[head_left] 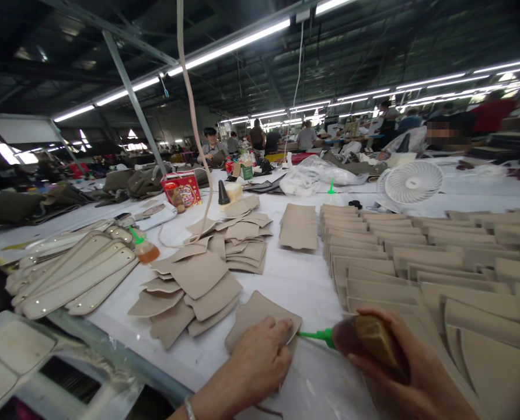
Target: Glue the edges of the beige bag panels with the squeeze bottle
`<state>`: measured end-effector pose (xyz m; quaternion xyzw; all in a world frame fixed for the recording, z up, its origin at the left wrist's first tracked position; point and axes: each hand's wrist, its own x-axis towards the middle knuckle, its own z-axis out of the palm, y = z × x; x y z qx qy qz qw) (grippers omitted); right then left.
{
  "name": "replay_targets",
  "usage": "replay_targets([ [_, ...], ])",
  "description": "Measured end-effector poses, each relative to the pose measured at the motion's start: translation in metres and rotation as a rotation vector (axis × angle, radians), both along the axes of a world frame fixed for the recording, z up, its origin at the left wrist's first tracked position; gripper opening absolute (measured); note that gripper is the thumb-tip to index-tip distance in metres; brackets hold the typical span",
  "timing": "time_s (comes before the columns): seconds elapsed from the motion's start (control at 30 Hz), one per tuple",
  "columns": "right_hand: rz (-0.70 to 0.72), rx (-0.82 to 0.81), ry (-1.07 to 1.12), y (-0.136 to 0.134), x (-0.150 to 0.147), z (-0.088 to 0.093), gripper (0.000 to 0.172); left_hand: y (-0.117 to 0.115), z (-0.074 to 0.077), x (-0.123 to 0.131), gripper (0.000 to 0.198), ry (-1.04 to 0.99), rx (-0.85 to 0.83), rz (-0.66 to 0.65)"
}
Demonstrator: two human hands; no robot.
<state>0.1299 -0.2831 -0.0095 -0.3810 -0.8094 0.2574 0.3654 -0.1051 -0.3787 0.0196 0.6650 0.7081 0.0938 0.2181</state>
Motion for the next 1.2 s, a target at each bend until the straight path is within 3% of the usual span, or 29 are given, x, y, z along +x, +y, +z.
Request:
replay_targets([
  [0.1, 0.017, 0.044, -0.038, 0.002, 0.002, 0.001, 0.049, -0.001, -0.001, -0.001, 0.048, -0.018, 0.007, 0.007],
  [0.27, 0.073, -0.137, 0.007, -0.008, 0.000, 0.004, 0.047, -0.003, -0.001, -0.001, 0.048, -0.012, 0.009, 0.010],
  [0.43, 0.039, -0.075, -0.002, -0.009, 0.002, 0.000, 0.048, -0.004, -0.001, -0.002, 0.047, -0.014, -0.007, 0.017],
  [0.57, 0.111, -0.119, 0.028, -0.015, 0.002, -0.005, 0.051, -0.004, -0.002, -0.003, 0.049, -0.035, -0.009, 0.014],
  [0.7, 0.051, -0.108, 0.032, -0.020, 0.003, -0.009, 0.050, -0.006, -0.004, -0.003, 0.049, -0.063, 0.016, 0.023],
  [0.87, 0.159, -0.148, -0.011, -0.021, 0.006, -0.011, 0.052, -0.007, -0.006, -0.002, 0.051, -0.067, 0.026, 0.024],
  [1.03, 0.078, -0.056, 0.012, -0.023, 0.003, -0.009, 0.049, -0.007, -0.003, 0.000, 0.051, -0.049, 0.001, 0.033],
  [1.2, 0.169, -0.116, -0.019, -0.024, 0.008, -0.012, 0.053, -0.007, -0.003, 0.001, 0.051, -0.042, -0.007, 0.029],
])
